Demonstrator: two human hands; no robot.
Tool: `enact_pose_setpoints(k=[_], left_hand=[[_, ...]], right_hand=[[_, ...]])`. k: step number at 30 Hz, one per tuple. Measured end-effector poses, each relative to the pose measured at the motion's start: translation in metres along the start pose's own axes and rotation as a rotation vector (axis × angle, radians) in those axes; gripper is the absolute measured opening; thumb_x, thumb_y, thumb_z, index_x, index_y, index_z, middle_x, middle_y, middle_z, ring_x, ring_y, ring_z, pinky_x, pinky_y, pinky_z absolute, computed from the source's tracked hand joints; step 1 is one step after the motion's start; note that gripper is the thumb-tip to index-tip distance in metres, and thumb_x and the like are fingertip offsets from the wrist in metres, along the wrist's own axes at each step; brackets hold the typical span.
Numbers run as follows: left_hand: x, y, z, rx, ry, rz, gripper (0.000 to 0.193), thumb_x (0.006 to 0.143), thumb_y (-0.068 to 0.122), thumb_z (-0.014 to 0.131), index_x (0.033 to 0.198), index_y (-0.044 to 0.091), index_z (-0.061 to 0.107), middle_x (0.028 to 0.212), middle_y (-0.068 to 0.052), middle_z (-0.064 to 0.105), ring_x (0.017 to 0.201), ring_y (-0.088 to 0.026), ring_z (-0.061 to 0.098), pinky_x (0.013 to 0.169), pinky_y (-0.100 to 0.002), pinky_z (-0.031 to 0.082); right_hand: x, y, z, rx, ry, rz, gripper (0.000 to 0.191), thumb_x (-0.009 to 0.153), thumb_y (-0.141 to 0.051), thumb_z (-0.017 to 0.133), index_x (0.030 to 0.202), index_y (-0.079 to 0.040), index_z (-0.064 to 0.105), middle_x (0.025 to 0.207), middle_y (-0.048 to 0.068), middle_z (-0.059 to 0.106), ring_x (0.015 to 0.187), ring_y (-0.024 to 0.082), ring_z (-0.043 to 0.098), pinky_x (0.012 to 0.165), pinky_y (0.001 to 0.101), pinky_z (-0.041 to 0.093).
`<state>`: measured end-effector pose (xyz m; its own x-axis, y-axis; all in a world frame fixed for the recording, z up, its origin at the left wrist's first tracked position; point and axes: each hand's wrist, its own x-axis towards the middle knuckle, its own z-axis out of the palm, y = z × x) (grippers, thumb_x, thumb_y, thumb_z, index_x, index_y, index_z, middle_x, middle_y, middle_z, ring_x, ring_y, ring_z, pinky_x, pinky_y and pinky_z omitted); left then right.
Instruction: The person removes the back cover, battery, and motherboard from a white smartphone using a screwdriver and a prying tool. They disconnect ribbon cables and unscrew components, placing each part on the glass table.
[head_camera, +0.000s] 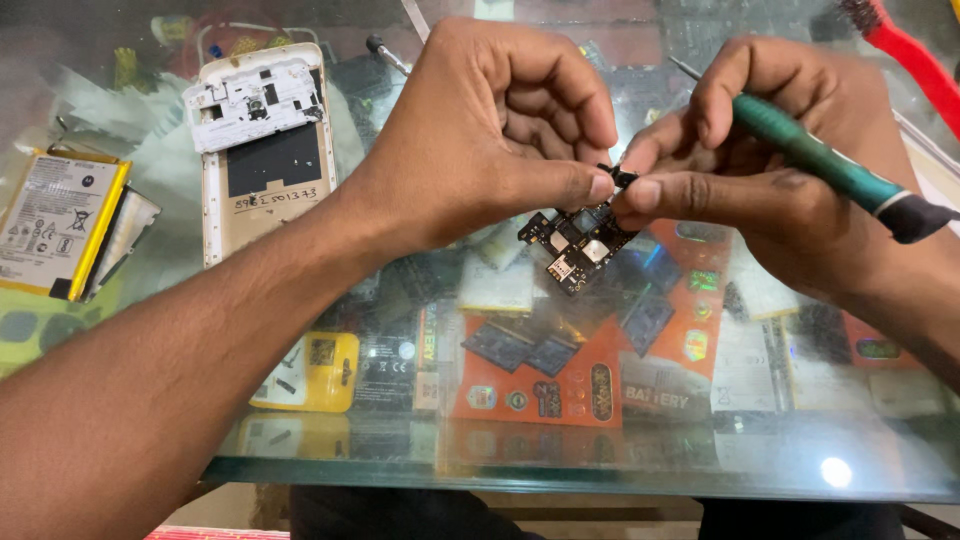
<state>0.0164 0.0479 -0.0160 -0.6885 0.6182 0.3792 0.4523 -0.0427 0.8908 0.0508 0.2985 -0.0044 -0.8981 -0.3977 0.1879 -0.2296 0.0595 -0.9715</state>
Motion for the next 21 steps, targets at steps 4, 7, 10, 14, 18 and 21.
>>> enact_pose_setpoints(k=[4,7,10,14,18,21], left_hand=[[0.0003,-0.0002,0.0003,-0.039,-0.021,0.012,0.018,0.094,-0.002,0.084,0.103,0.002,0.069,0.097,-0.006,0.076,0.088,-0.007,0.075,0.080,-0.019,0.065],[0.0002,0.0008,-0.0011,-0.135,-0.046,0.003,0.021,0.096,-0.003,0.085,0.104,0.001,0.066,0.098,-0.007,0.075,0.085,-0.007,0.075,0.082,-0.021,0.066],[0.0008,0.0017,-0.0012,-0.194,-0.040,-0.065,0.021,0.095,-0.004,0.082,0.103,0.001,0.063,0.094,-0.007,0.074,0.085,-0.009,0.075,0.077,-0.023,0.068],[0.0017,0.0019,-0.0006,-0.192,-0.055,-0.044,0.019,0.096,-0.004,0.082,0.105,-0.001,0.065,0.095,-0.008,0.074,0.085,-0.010,0.076,0.076,-0.025,0.069],[0.0019,0.0021,-0.0011,-0.187,-0.054,-0.059,0.017,0.096,-0.004,0.080,0.106,-0.002,0.067,0.095,-0.010,0.076,0.085,-0.012,0.078,0.077,-0.025,0.070],[0.0028,0.0021,-0.0014,-0.180,-0.045,-0.079,0.016,0.095,-0.005,0.078,0.106,-0.003,0.068,0.094,-0.011,0.077,0.084,-0.013,0.079,0.077,-0.025,0.070]], right_hand=[[0.0011,0.0014,0.0005,0.035,0.000,-0.047,0.032,0.087,0.013,0.072,0.084,-0.008,0.048,0.082,0.011,0.063,0.101,0.024,0.077,0.084,0.0376,0.070],[0.0013,0.0021,0.0002,0.096,-0.006,-0.056,0.033,0.086,0.014,0.070,0.084,-0.009,0.047,0.081,0.009,0.060,0.102,0.025,0.076,0.085,0.0391,0.071],[0.0007,0.0019,-0.0013,0.153,-0.008,-0.012,0.033,0.087,0.015,0.068,0.085,-0.009,0.046,0.087,0.015,0.066,0.097,0.027,0.077,0.082,0.0419,0.070],[0.0013,0.0017,-0.0056,0.249,-0.046,0.054,0.031,0.089,0.015,0.065,0.088,-0.008,0.044,0.096,0.022,0.071,0.090,0.030,0.077,0.077,0.0438,0.068],[0.0005,0.0031,-0.0068,0.275,-0.035,0.090,0.030,0.089,0.016,0.063,0.091,-0.008,0.044,0.099,0.024,0.071,0.092,0.028,0.075,0.083,0.0410,0.066],[0.0010,0.0039,-0.0068,0.263,-0.032,0.121,0.029,0.089,0.015,0.062,0.092,-0.007,0.043,0.101,0.024,0.072,0.090,0.027,0.075,0.084,0.0400,0.065]])
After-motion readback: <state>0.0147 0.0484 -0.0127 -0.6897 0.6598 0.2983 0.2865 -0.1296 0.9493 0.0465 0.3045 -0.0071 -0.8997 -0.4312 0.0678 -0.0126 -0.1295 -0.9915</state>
